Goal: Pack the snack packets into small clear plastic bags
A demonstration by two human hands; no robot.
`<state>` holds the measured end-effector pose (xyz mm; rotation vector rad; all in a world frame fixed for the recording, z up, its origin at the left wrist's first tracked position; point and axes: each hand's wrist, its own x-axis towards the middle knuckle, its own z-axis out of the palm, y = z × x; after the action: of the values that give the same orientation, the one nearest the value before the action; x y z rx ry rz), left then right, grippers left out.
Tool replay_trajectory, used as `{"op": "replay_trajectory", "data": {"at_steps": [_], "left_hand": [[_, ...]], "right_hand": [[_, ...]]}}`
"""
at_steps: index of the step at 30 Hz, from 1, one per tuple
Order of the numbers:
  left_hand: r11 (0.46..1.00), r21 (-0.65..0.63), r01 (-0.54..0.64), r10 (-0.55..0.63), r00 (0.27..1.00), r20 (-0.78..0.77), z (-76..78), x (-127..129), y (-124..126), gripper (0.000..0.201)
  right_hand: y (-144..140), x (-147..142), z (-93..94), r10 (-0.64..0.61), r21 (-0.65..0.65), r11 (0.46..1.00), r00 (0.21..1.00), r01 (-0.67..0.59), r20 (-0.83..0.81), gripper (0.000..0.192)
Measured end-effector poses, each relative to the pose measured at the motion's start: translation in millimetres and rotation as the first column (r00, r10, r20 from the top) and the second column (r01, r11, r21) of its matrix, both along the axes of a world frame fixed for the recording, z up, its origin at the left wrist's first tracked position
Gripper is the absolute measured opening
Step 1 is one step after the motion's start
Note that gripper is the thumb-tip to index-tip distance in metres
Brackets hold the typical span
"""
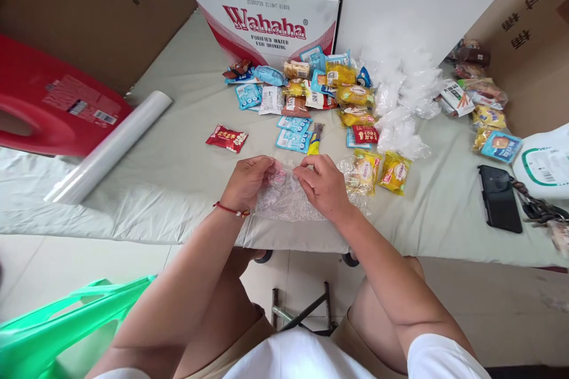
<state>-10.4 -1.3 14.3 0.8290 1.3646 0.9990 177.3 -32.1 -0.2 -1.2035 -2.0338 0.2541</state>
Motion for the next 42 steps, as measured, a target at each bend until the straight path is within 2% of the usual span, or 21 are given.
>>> {"op": "replay_trajectory", "data": {"at_steps": [4, 8, 11, 15, 18, 25, 28, 31, 36, 42], "left_hand": [[0.997, 0.041, -0.064, 0.063, 0.998, 0.029, -0.2, -1, 1, 0.017], [0.995, 0.062, -0.080, 0.074, 0.992, 0.106, 2.0, -1, 2, 0.005], [0.994, 0.072, -0.087, 0.079, 0.991, 0.108, 2.7, -3, 2, 0.009], [0.988, 0.105, -0.116, 0.106, 0.990, 0.096, 2.5, -7, 2, 0.009], [0.980, 0.123, -0.159, 0.149, 0.985, 0.089, 2.6, -11, 4, 0.008], [0.972, 0.113, -0.204, 0.194, 0.977, 0.093, 5.6, -13, 4, 0.007], [0.966, 0.095, -0.239, 0.229, 0.967, 0.110, 5.9, -14, 5, 0.006], [0.961, 0.082, -0.266, 0.259, 0.962, 0.084, 3.2, -19, 9, 0.007], [0.952, 0.071, -0.299, 0.297, 0.954, 0.035, -0.3, -33, 19, 0.010], [0.934, -0.011, -0.357, 0.357, 0.932, 0.059, 2.5, -51, 23, 0.014]], "right_hand": [[-3, 0, 4.0, 0.002, 0.029, 1.000, 1.000, -0.002, 0.011, 0.018], [1, 4, 1.2, -0.058, -0.025, 0.998, 0.998, 0.058, -0.034, 0.019], [8, 10, -5.3, -0.108, -0.081, 0.991, 0.993, 0.104, -0.056, 0.016], [14, 16, -10.1, -0.105, -0.147, 0.984, 0.994, 0.105, 0.008, 0.019], [14, 17, -8.6, -0.087, -0.170, 0.981, 0.994, 0.097, 0.064, 0.009], [16, 16, -4.9, -0.052, -0.102, 0.993, 0.997, 0.058, 0.062, 0.015], [12, 15, 2.3, 0.031, -0.097, 0.995, 0.998, -0.026, 0.052, 0.015], [0, 13, 14.2, 0.083, -0.054, 0.996, 0.991, -0.077, 0.109, 0.016], [-28, 11, 30.9, -0.023, 0.119, 0.993, 0.970, -0.006, 0.240, 0.015], [-62, 19, 27.3, 0.079, 0.199, 0.969, 0.946, -0.147, 0.313, 0.028]]}}
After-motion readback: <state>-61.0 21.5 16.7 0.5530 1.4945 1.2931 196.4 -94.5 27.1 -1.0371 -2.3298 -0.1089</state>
